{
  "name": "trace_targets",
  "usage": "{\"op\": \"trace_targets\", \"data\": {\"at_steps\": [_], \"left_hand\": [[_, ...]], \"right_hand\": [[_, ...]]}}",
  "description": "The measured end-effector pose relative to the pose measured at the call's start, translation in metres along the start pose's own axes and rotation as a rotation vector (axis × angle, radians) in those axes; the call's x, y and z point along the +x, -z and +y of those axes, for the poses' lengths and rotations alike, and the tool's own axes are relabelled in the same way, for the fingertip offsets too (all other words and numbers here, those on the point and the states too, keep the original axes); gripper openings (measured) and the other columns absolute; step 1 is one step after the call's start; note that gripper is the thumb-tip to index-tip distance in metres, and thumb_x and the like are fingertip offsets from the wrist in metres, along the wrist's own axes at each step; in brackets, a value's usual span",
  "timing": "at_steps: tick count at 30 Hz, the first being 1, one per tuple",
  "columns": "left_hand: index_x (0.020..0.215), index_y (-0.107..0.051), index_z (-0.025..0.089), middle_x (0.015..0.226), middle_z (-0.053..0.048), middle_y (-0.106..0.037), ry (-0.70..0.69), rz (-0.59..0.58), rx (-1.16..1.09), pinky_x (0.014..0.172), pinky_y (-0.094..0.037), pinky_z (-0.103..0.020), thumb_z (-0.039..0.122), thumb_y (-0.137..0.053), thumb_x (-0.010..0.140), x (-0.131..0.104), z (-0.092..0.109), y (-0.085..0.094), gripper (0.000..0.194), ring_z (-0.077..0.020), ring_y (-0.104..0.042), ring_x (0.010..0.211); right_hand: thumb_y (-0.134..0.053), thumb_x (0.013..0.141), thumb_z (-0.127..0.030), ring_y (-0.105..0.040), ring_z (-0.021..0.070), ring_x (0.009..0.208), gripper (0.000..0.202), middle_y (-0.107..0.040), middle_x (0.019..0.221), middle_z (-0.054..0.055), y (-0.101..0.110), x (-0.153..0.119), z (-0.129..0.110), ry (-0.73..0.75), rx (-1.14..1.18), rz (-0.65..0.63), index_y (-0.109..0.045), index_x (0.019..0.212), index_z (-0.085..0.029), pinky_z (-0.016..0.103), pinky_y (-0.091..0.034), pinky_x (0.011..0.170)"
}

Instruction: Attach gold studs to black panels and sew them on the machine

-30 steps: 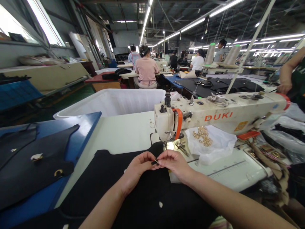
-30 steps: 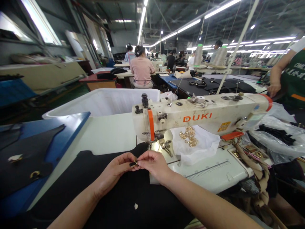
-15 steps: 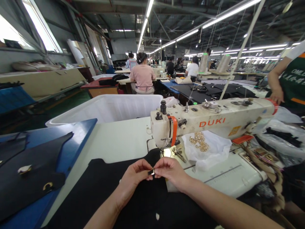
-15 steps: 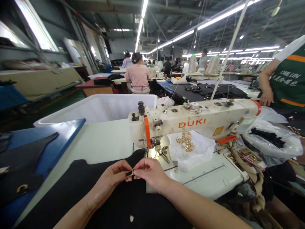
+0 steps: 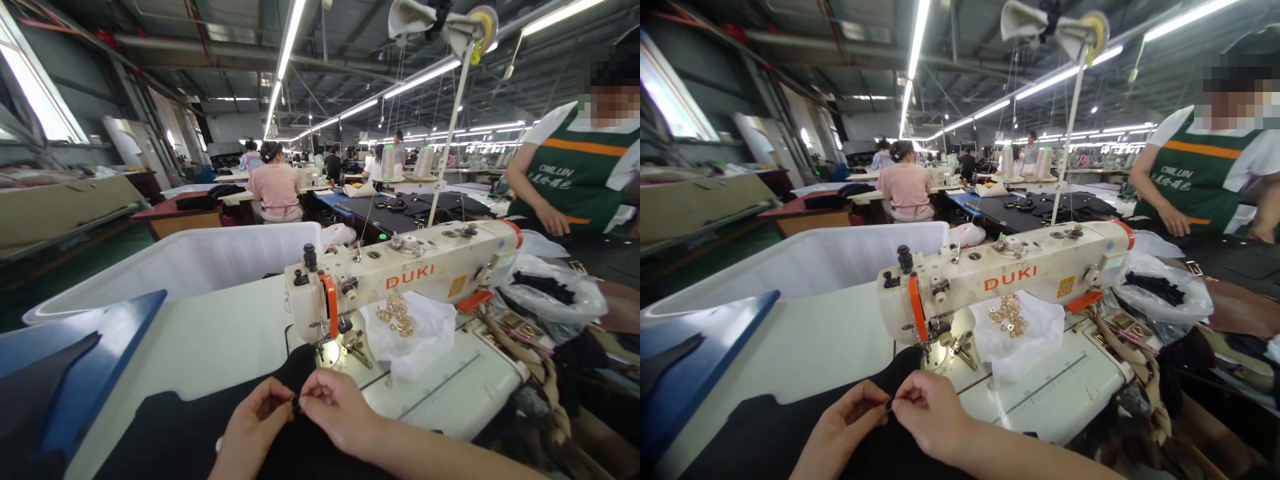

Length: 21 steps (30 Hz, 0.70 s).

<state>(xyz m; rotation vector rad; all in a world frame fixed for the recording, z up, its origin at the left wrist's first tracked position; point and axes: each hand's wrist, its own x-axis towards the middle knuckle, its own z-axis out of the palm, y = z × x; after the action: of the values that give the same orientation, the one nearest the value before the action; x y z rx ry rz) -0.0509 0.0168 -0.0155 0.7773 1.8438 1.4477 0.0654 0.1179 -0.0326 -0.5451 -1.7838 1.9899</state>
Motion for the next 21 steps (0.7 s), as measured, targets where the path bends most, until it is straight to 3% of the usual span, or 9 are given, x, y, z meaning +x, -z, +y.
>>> {"op": "trace_targets", "data": {"at_steps": [6, 16, 21], "left_hand": [[0.068, -0.062, 0.017, 0.060, 0.000, -0.060, -0.032, 0.024, 0.020, 0.062, -0.044, -0.026, 0.033, -0.065, 0.056, -0.004, 0.002, -0.004, 0.020, -0.0163, -0.055, 0.061], [0.075, -0.062, 0.019, 0.071, -0.001, -0.063, -0.178, 0.102, 0.239, 0.066, -0.046, -0.029, 0.032, -0.056, 0.069, -0.011, -0.005, -0.010, 0.016, -0.0175, -0.059, 0.068], [0.073, -0.063, 0.018, 0.070, -0.001, -0.065, -0.126, 0.081, 0.095, 0.067, -0.047, -0.028, 0.033, -0.061, 0.066, -0.011, 0.000, -0.011, 0.016, -0.0172, -0.060, 0.068]], "right_hand": [[-0.054, 0.070, -0.018, -0.048, 0.0094, 0.055, 0.004, -0.054, 0.060, -0.002, 0.001, -0.002, -0.003, 0.011, -0.040, 0.003, -0.056, 0.071, -0.015, 0.021, -0.036, 0.053], [-0.055, 0.069, -0.018, -0.056, 0.0134, 0.065, 0.006, -0.059, 0.069, 0.000, 0.001, -0.006, -0.002, 0.045, -0.151, 0.052, -0.059, 0.072, -0.016, 0.024, -0.043, 0.061], [-0.058, 0.067, -0.021, -0.058, 0.0132, 0.064, 0.005, -0.061, 0.066, 0.000, 0.005, -0.001, 0.005, -0.003, -0.002, 0.055, -0.060, 0.069, -0.017, 0.025, -0.043, 0.061]]}}
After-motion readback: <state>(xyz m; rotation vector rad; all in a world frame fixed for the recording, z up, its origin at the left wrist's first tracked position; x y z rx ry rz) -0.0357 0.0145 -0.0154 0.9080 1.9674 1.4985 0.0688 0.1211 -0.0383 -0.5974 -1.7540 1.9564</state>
